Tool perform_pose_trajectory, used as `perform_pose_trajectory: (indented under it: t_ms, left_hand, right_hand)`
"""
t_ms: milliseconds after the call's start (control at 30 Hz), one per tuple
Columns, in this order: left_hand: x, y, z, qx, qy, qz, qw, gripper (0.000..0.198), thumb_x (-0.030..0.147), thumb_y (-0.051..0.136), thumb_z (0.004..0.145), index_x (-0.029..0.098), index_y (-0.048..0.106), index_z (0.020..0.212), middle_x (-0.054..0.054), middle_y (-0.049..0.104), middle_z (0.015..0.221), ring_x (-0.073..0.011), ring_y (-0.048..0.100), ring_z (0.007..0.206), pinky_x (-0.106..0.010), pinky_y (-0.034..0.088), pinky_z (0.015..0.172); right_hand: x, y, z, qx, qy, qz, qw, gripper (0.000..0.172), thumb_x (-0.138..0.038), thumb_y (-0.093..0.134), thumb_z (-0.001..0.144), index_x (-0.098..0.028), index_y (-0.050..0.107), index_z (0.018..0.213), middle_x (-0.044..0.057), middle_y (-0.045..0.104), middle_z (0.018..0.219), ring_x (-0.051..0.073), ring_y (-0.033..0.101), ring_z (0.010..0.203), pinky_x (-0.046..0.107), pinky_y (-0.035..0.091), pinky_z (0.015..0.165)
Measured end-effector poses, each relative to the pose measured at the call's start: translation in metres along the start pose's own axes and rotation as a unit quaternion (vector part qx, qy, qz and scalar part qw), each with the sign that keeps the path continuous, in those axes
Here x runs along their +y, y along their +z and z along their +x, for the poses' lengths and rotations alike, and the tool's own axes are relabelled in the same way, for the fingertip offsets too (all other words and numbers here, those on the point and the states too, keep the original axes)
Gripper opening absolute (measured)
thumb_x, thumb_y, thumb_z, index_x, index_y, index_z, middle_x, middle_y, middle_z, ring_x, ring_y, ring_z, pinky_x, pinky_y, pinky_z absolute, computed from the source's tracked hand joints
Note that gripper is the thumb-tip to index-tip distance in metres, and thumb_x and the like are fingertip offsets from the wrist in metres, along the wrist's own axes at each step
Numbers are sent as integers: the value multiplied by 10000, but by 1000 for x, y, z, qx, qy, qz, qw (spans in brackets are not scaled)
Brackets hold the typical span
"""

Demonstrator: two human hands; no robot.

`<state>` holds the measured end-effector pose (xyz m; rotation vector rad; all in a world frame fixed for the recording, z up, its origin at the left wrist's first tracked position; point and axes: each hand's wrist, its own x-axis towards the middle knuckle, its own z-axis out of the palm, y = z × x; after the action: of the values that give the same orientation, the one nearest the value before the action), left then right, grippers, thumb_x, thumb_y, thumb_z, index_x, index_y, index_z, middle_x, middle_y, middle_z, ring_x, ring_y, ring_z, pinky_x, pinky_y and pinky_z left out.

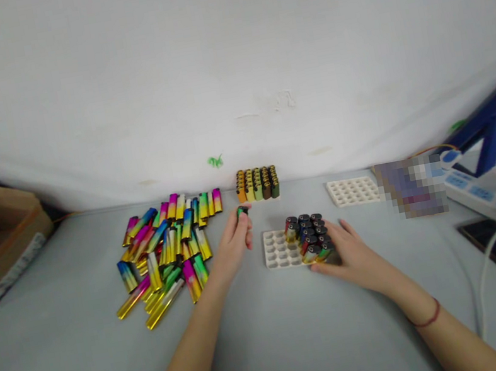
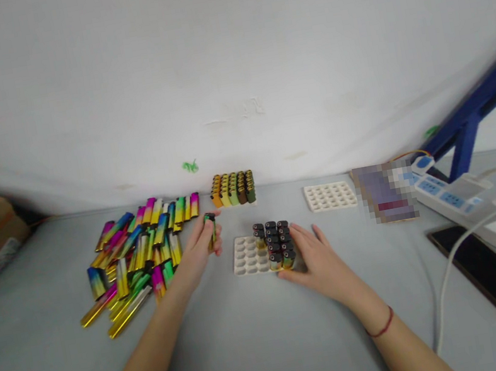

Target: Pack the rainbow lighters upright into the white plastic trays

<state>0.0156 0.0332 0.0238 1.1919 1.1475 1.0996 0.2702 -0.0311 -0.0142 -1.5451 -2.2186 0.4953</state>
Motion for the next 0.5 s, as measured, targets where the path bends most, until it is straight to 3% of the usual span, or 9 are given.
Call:
perform_pose_trajectory:
  t_ms: [100, 200, 300, 500]
  left_hand:
    - [-2, 1, -3, 19, 16, 84, 996, 435, 622, 479, 851, 190, 526, 823, 58, 398, 634, -82, 360, 495, -213, 305, 451]
    - [0, 3, -9, 57, 67, 234, 968, 428, 565, 486, 867, 200, 440, 647, 55, 374, 569, -103, 384, 540, -236, 308, 523]
    - [3, 7, -14, 75, 98, 312, 942, 430, 540, 518, 842, 203, 399, 603, 62, 329, 545, -108, 367, 556, -247, 290, 560]
    - [3, 13, -16, 99, 116, 343, 927, 431, 536, 503, 827, 216, 335, 592, 67, 306, 522, -108, 336, 533, -255, 248, 549]
  right_hand:
    - [1, 1, -1, 8, -8, 0, 1000, 802, -554, 639, 831, -179, 351, 1479, 200, 497, 1458, 341, 422, 1379, 634, 176, 1163]
    - [2, 2, -1, 9, -8, -1, 1000, 803, -553, 638, 832, -172, 351, 1477, 206, 495, 1457, 340, 421, 1380, 633, 175, 1163]
    - [0, 1, -1, 4, -5, -1, 1000, 801, -550, 637, 834, -170, 350, 1477, 206, 497, 1456, 342, 422, 1379, 636, 177, 1162]
    - [-3, -2, 0, -2, -1, 4, 1000, 793, -541, 635, 836, -185, 341, 1482, 197, 487, 1467, 341, 412, 1387, 644, 173, 1161]
